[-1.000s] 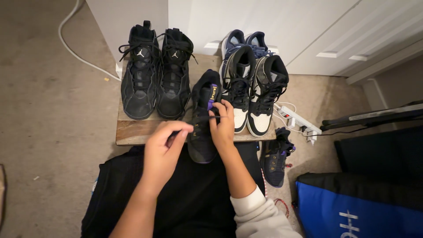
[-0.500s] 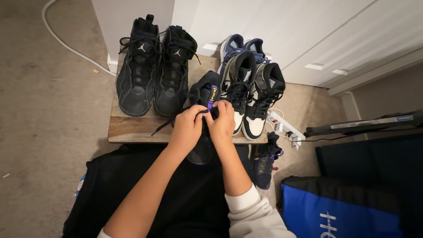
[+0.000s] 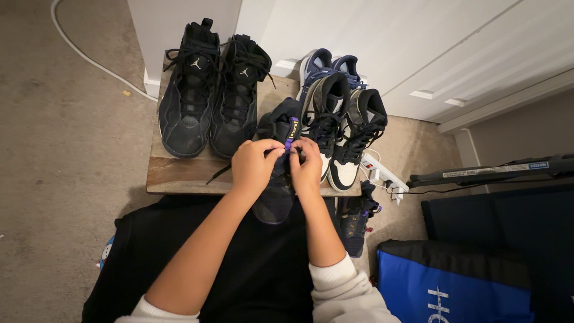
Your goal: The person removes a shoelace from a black sneaker with purple accents, then re-laces the same shoe by threading the lace through the eyelets and tying it. The person then picks up the matching sneaker and places it on the bench.
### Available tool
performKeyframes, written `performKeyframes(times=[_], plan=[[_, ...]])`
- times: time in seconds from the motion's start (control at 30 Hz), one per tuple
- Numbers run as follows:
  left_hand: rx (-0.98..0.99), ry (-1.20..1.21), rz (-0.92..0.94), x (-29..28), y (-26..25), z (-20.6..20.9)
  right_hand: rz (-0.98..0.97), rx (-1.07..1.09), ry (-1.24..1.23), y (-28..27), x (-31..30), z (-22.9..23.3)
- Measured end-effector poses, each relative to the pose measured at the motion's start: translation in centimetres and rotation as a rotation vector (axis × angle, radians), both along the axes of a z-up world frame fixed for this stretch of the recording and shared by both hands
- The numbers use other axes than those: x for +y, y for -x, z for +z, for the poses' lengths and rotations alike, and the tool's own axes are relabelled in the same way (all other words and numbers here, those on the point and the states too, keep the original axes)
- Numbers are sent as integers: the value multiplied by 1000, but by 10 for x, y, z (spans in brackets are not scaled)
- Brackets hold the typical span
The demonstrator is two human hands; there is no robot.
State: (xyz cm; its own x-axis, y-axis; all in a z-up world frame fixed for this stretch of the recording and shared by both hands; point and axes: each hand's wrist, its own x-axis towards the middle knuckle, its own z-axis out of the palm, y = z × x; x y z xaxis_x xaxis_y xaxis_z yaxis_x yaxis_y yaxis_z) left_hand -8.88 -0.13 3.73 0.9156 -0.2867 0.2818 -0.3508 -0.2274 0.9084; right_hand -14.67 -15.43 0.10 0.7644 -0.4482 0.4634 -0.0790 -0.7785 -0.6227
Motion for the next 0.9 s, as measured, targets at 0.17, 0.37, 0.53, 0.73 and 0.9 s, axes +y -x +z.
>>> performKeyframes(times=[0.17, 0.37, 0.53, 0.73, 0.9], plan=[[-56, -37, 33, -9, -5, -20, 37, -14, -40, 2, -3, -3], [-199, 43, 30, -13, 0, -29, 35, 28, -107, 4, -5, 0], [-273, -101, 50, -15, 3, -25, 40, 47, -219, 6, -8, 0], [-258, -153, 74, -15, -1, -20, 28, -16, -200, 1, -4, -3], [-233, -143, 93, -18, -1, -22, 8, 12, -118, 1, 4, 5]])
